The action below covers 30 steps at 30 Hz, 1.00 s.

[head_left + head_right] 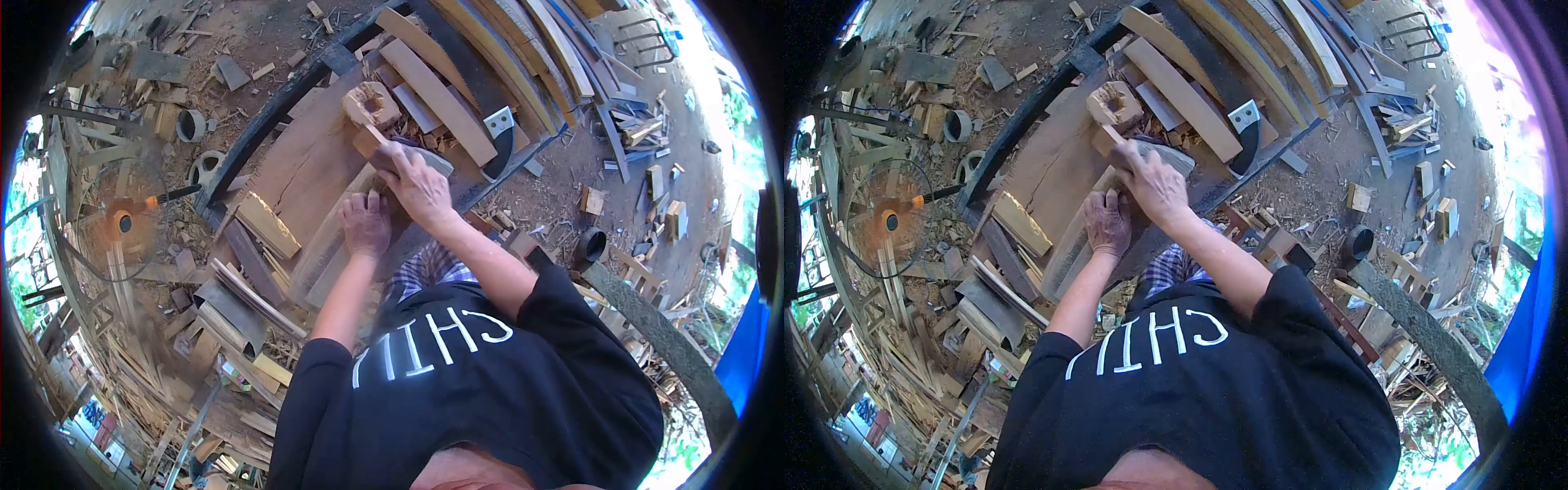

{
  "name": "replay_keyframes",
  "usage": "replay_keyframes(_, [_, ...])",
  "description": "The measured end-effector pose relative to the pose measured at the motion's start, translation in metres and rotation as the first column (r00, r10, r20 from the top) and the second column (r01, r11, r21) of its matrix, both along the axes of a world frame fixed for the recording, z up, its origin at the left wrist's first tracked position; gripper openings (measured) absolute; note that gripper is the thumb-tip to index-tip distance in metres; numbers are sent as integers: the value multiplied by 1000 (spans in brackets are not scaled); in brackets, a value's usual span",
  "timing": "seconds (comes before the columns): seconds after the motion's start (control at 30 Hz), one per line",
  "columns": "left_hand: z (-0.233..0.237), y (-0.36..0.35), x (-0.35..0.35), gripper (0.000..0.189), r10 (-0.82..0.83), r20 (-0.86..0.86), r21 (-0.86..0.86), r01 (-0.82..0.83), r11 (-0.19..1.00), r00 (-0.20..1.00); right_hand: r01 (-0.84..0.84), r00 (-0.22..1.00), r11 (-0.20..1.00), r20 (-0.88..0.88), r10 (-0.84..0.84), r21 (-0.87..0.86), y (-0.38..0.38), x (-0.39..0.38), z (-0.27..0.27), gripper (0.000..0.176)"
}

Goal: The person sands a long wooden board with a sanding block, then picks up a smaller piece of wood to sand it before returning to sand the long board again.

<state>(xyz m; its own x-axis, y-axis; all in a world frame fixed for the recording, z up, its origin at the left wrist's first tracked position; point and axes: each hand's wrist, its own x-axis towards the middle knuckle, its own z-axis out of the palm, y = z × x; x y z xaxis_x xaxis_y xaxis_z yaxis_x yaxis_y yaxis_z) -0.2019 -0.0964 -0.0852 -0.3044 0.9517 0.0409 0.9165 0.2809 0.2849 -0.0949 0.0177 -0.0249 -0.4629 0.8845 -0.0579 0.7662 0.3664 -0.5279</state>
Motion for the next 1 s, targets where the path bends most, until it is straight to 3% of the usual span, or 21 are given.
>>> replay_keyframes(0.13, [5, 3, 2, 24, 6, 6, 16, -6, 1000, 1000, 55, 998, 992, 26, -53, -117, -31, 41, 7, 52])
replay_keyframes(0.3, [11, 4, 2, 23, -1, -12, 13, 1, 1000, 1000, -51, 999, 997, -18, 50, -65, 12, -6, -1, 49])
replay_keyframes(0.4, [13, 4, 2, 23, -8, 22, 29, 8, 1000, 1000, -43, 998, 999, -41, 43, -4, 1, 8, -2, 52])
replay_keyframes(0.53, [13, 5, 4, 23, -1, 17, 22, 1, 1000, 1000, 37, 997, 994, -62, -43, -102, -29, 44, 2, 53])
replay_keyframes(0.73, [8, 2, 2, 23, -10, 2, 21, 10, 1000, 1000, -38, 999, 995, 2, 39, -87, 13, -12, -2, 49])
replay_keyframes(0.77, [8, 2, 3, 23, -2, -3, 31, 2, 1000, 1000, -24, 994, 1000, -105, 23, -3, 6, -3, -5, 51])
replay_keyframes(0.9, [7, 4, 1, 25, -9, 11, 62, 8, 998, 1000, 43, 999, 983, 13, -41, -179, -29, 43, 8, 53])
replay_keyframes(1.0, [5, 4, 2, 27, -4, -7, 55, 4, 998, 1000, 14, 999, 990, 38, -9, -138, -12, 18, 6, 52])
